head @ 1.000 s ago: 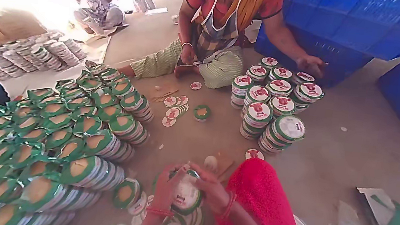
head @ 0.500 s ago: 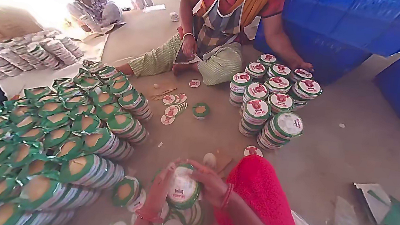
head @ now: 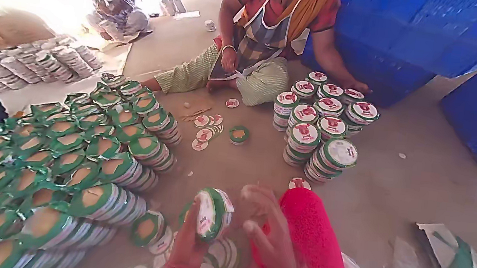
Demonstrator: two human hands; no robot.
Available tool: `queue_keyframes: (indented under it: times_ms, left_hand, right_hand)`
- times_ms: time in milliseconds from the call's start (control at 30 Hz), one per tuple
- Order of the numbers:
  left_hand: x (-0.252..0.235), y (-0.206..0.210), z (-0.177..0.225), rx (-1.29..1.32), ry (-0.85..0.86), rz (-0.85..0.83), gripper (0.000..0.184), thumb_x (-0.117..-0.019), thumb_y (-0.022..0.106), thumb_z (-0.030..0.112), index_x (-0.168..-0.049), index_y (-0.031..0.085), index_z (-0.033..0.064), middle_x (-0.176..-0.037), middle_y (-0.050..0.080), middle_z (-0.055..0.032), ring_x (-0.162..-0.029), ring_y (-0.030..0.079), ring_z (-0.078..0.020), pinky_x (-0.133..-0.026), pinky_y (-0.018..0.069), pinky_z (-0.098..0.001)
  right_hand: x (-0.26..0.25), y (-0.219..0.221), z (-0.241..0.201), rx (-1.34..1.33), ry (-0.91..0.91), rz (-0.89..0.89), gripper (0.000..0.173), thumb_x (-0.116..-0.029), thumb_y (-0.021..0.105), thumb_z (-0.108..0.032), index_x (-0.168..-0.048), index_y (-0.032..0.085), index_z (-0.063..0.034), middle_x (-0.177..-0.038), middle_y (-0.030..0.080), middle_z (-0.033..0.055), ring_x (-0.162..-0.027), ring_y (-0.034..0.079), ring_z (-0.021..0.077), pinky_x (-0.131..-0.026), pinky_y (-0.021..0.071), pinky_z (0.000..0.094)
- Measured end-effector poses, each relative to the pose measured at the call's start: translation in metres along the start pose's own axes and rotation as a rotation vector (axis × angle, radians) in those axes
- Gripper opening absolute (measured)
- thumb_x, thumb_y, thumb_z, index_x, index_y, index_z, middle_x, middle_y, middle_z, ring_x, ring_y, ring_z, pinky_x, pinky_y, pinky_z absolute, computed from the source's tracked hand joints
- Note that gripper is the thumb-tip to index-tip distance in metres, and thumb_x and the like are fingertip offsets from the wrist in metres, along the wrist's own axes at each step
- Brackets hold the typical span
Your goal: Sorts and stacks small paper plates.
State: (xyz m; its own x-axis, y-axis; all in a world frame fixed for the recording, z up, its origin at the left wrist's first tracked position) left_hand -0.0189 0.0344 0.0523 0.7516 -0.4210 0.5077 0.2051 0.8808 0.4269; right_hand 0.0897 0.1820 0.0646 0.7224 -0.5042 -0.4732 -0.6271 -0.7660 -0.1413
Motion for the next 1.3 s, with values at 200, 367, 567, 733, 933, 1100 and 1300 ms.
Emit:
queue_keyframes:
  times_ms: [200, 367, 567, 733, 933, 1100, 1300]
  left_hand:
    - [0.010, 0.006, 0.004, 0.025, 0.015, 0.135, 0.043, -0.1082, 0.039, 0.046, -0.123, 0.062, 0.0131, -0.100, 0.072, -0.0064, -0.087, 0.072, -0.0174, -0.068, 0.0617, -0.0360]
    - [0.014, 0.009, 0.004, -0.032, 0.086, 0.178, 0.045, -0.1087, 0.038, 0.046, -0.128, 0.061, 0.0125, -0.106, 0.071, -0.0080, -0.092, 0.072, -0.0187, -0.072, 0.0613, -0.0373]
    - [0.016, 0.016, -0.003, -0.045, 0.286, 0.215, 0.042, -0.1101, 0.040, 0.033, -0.139, 0.050, 0.0036, -0.106, 0.071, -0.0089, -0.092, 0.073, -0.0136, -0.077, 0.0627, -0.0327]
    - [0.018, 0.020, -0.009, -0.064, 0.380, 0.239, 0.042, -0.1100, 0.038, 0.032, -0.138, 0.049, 0.0029, -0.097, 0.072, -0.0025, -0.083, 0.072, -0.0064, -0.073, 0.0624, -0.0259]
    - [0.017, 0.016, -0.009, 0.019, 0.334, 0.282, 0.038, -0.1104, 0.039, 0.035, -0.120, 0.060, 0.0050, -0.094, 0.072, -0.0033, -0.085, 0.072, -0.0096, -0.074, 0.0622, -0.0299]
    - [0.016, 0.013, -0.010, 0.037, 0.252, 0.211, 0.042, -0.1101, 0.038, 0.040, -0.124, 0.060, 0.0079, -0.101, 0.072, -0.0056, -0.089, 0.072, -0.0135, -0.073, 0.0623, -0.0331]
    - [0.022, 0.021, -0.011, 0.078, 0.210, 0.038, 0.043, -0.1110, 0.033, 0.038, -0.124, 0.061, 0.0072, -0.101, 0.073, -0.0065, -0.089, 0.073, -0.0135, -0.073, 0.0634, -0.0322]
  right_hand:
    - [0.037, 0.018, -0.008, 0.376, -0.136, -0.056, 0.064, -0.0995, 0.034, -0.070, -0.137, 0.062, -0.0265, -0.153, 0.050, 0.0122, -0.149, 0.034, 0.0377, -0.118, 0.0345, 0.0544]
    - [0.031, 0.020, -0.014, 0.557, -0.148, -0.039, 0.074, -0.0969, 0.035, -0.073, -0.134, 0.065, -0.0176, -0.151, 0.051, 0.0199, -0.145, 0.038, 0.0461, -0.114, 0.0387, 0.0588]
    - [0.036, 0.031, -0.019, 0.363, -0.016, -0.027, 0.091, -0.0953, 0.034, -0.076, -0.141, 0.056, -0.0006, -0.156, 0.041, 0.0282, -0.148, 0.033, 0.0446, -0.118, 0.0356, 0.0556]
    - [0.035, 0.038, -0.025, 0.531, -0.037, 0.003, 0.099, -0.0847, 0.040, -0.084, -0.138, 0.059, -0.0025, -0.154, 0.044, 0.0288, -0.145, 0.034, 0.0522, -0.114, 0.0378, 0.0601]
    - [0.034, 0.023, -0.016, 0.476, -0.142, -0.069, 0.082, -0.0860, 0.041, -0.084, -0.136, 0.062, -0.0230, -0.155, 0.046, 0.0197, -0.149, 0.028, 0.0492, -0.116, 0.0338, 0.0616]
    - [0.022, 0.006, -0.012, -0.001, -0.098, 0.014, 0.040, -0.0988, 0.062, -0.049, -0.116, 0.069, -0.0132, -0.137, 0.059, 0.0130, -0.139, 0.049, 0.0233, -0.112, 0.0469, 0.0385]
    - [-0.013, 0.006, -0.010, -0.178, -0.230, -0.299, 0.081, -0.0995, 0.059, -0.050, -0.152, 0.038, 0.0084, -0.155, 0.046, 0.0238, -0.143, 0.048, 0.0265, -0.118, 0.0422, 0.0443]
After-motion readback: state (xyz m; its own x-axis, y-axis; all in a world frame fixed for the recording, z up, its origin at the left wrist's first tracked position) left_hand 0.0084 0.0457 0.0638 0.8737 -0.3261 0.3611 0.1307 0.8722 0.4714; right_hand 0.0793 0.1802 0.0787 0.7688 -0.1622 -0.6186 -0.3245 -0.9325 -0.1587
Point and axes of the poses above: each hand's wrist, its own x-axis away from the middle knuckle, its own y-axis out of the palm, z = x × y, the point moved 3 cm from there along -x, towards the middle knuckle
